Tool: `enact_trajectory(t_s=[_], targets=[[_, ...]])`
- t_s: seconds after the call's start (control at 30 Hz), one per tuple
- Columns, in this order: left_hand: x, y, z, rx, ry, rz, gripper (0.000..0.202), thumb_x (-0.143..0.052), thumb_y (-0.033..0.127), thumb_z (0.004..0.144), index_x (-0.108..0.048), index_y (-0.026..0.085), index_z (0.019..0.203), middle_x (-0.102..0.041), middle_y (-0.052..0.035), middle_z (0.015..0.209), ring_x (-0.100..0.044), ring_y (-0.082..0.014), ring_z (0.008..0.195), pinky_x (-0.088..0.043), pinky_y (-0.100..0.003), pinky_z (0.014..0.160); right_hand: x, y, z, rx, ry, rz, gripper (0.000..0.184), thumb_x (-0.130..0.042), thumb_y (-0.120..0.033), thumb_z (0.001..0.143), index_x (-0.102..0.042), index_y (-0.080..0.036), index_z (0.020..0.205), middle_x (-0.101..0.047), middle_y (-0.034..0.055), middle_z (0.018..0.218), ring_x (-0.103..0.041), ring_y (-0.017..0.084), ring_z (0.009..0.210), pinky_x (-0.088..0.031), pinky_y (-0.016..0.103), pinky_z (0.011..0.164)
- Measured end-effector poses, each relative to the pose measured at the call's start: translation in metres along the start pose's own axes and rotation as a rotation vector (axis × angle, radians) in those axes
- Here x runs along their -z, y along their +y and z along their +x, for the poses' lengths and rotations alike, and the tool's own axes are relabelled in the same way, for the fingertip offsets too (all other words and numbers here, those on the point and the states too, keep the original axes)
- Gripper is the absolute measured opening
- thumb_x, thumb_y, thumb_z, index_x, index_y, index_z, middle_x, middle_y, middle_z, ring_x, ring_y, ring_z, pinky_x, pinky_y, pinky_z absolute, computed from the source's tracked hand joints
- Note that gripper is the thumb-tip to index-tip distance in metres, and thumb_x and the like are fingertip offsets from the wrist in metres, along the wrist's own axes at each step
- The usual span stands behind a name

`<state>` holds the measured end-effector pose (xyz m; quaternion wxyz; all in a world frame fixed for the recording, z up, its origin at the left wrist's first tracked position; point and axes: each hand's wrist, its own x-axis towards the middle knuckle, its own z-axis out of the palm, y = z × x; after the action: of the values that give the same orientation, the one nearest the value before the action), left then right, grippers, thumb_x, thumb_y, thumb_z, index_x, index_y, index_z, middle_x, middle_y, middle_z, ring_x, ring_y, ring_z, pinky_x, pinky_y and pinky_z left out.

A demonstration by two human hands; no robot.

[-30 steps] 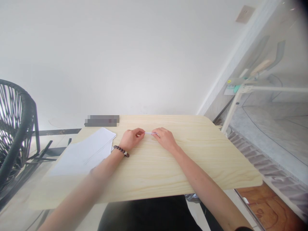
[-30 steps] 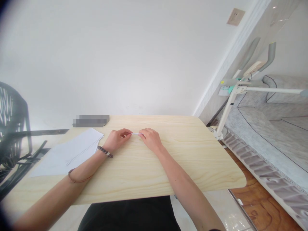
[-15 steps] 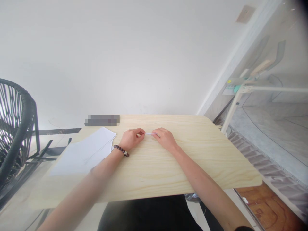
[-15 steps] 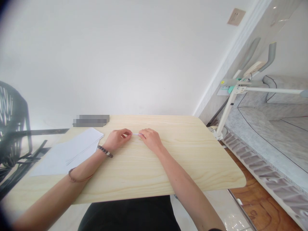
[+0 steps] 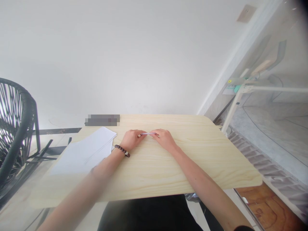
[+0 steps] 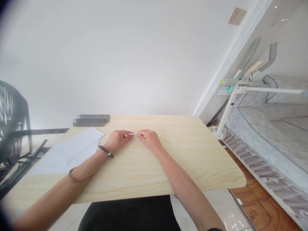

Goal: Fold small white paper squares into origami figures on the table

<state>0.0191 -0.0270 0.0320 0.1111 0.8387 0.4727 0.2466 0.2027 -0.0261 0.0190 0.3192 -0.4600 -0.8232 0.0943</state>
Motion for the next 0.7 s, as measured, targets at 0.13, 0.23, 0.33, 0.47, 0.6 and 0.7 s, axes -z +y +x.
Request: enact_trajectory(t_s=[0.13,0.23,0.33,0.47,0.6,0.7], targets=[[0.0002,0.0001,0.0004,-0.049,-0.019,-0.001,0.032,-0.032,0.038,0.082,-0.058,0.026,0.096,-0.063,-0.0004,0.086,-0.055,-0.0136,0.072,-0.038,-0.021,0.063,-0.0008,0.0049,-0.0007,0.015,-0.009,-0.015,0.021,-0.043,-0.030,0.080,-0.061,-0.025,0.090,-0.064,-0.0008,0.088,-0.056,0.013,0.080,-0.039,0.023,0.072],[-0.0005,-0.0014,0.0013,-0.085,-0.043,0.012,0.034,-0.030,0.036,0.083,-0.055,0.026,0.103,-0.063,-0.0013,0.082,-0.055,-0.0137,0.071,-0.038,-0.022,0.063,-0.0018,0.0076,-0.0007,0.016,-0.020,-0.031,0.024,-0.041,-0.033,0.080,-0.060,-0.026,0.093,-0.063,-0.0009,0.090,-0.057,0.014,0.081,-0.040,0.023,0.073],[-0.0013,-0.0032,0.0021,-0.076,-0.046,0.030,0.034,-0.029,0.036,0.083,-0.055,0.025,0.103,-0.063,-0.0019,0.082,-0.055,-0.0139,0.072,-0.038,-0.022,0.064,-0.0018,0.0092,0.0000,-0.003,-0.025,-0.047,0.027,-0.039,-0.035,0.081,-0.059,-0.025,0.097,-0.062,0.0003,0.094,-0.057,0.015,0.083,-0.040,0.023,0.072],[-0.0022,-0.0046,0.0022,-0.039,-0.025,0.017,0.034,-0.031,0.037,0.082,-0.057,0.024,0.099,-0.063,-0.0014,0.086,-0.056,-0.0141,0.075,-0.038,-0.022,0.066,0.0013,0.0085,0.0005,-0.025,-0.029,-0.068,0.028,-0.038,-0.036,0.081,-0.060,-0.025,0.093,-0.064,0.0004,0.089,-0.058,0.014,0.077,-0.040,0.021,0.067],[-0.0033,-0.0045,0.0016,0.001,0.008,-0.042,0.033,-0.034,0.039,0.080,-0.059,0.023,0.095,-0.062,-0.0010,0.093,-0.056,-0.0138,0.072,-0.040,-0.023,0.066,0.0035,0.0055,-0.0006,-0.008,-0.035,-0.087,0.027,-0.038,-0.035,0.081,-0.063,-0.025,0.085,-0.066,-0.0006,0.079,-0.058,0.012,0.069,-0.037,0.019,0.061],[-0.0037,-0.0044,0.0013,0.004,0.034,-0.091,0.034,-0.037,0.041,0.078,-0.059,0.023,0.096,-0.060,-0.0013,0.100,-0.056,-0.0126,0.068,-0.041,-0.023,0.067,0.0028,0.0040,-0.0011,0.002,-0.016,-0.093,0.025,-0.040,-0.034,0.081,-0.063,-0.025,0.083,-0.065,-0.0011,0.079,-0.057,0.011,0.069,-0.036,0.019,0.062]])
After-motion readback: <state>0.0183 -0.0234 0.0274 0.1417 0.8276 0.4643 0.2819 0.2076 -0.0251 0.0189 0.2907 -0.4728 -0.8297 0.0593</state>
